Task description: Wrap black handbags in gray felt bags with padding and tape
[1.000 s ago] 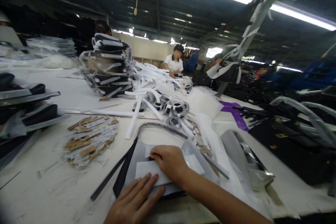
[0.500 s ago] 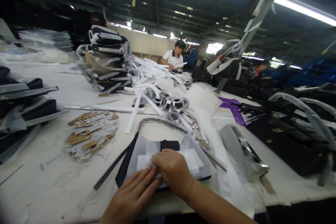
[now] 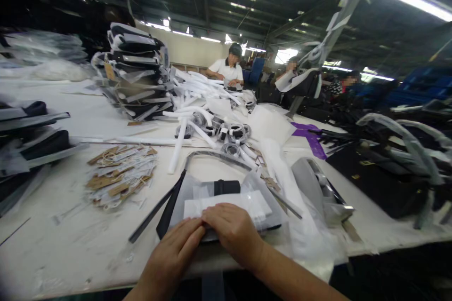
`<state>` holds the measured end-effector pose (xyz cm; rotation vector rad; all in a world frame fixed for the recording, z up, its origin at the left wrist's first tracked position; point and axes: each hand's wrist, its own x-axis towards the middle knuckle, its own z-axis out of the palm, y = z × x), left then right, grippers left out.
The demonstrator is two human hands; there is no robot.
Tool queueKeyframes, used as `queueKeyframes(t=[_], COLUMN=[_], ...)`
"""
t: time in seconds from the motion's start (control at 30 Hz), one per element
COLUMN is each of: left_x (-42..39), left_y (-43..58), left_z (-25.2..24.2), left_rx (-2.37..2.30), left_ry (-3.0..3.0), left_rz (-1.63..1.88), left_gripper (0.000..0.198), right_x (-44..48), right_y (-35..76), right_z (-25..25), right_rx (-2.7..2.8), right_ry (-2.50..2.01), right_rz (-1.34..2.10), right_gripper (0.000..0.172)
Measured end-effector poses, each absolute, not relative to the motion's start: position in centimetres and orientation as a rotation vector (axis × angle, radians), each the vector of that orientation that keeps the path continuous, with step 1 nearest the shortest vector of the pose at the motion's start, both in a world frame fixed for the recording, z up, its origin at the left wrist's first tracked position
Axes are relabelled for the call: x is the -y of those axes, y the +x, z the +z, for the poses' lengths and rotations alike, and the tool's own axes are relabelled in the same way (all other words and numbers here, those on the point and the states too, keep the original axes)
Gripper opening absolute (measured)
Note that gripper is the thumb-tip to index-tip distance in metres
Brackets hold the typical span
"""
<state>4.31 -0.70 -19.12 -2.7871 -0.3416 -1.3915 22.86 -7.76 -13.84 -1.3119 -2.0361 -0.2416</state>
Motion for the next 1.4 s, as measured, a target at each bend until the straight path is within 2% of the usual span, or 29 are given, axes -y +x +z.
queueKeyframes(t=[0.37, 0.6, 0.7, 0.83, 0.93, 1.07, 1.23, 1.4], left_x=[0.7, 0.5, 0.2, 0.1, 0.1, 0.2, -0.1, -0.5], left_y=[3.8, 3.5, 3.5, 3.4, 3.3, 3.5, 3.6, 3.7], left_z=[-20.0, -19.3, -19.0, -19.1, -19.2, -19.5, -20.2, -20.8], left_rx=[0.358, 0.229, 0.119, 0.118, 0.115, 0.123, 0.108, 0.067], left_ry=[-2.848, -2.861, -2.846, -2.818, -2.798, -2.779, -2.742, -2.725], left_rz=[-1.386, -1.302, -1.212, -1.196, -1.195, -1.211, -1.248, -1.226], left_gripper=[0.031, 0.038, 0.039, 0.040, 0.042, 0.043, 0.045, 0.045], right_x=[11.1, 11.6, 11.6, 10.3, 7.3, 2.1, -1.7, -2.7], right_y=[21.1, 21.3, 21.5, 23.0, 25.2, 28.1, 29.4, 29.6], right_z=[-13.9, -14.3, -13.5, -11.6, -10.9, -11.3, -11.7, -11.8], right_rx=[2.047, 2.137, 2.157, 1.950, 1.852, 2.098, 2.272, 2.219], right_ry=[-1.346, -1.287, -1.257, -1.392, -1.670, -1.954, -1.923, -1.889], right_rz=[-0.315, -0.361, -0.185, 0.008, 0.002, 0.281, 0.578, 0.821], right_gripper=[0.026, 0.025, 0.025, 0.014, 0.018, 0.032, 0.033, 0.032])
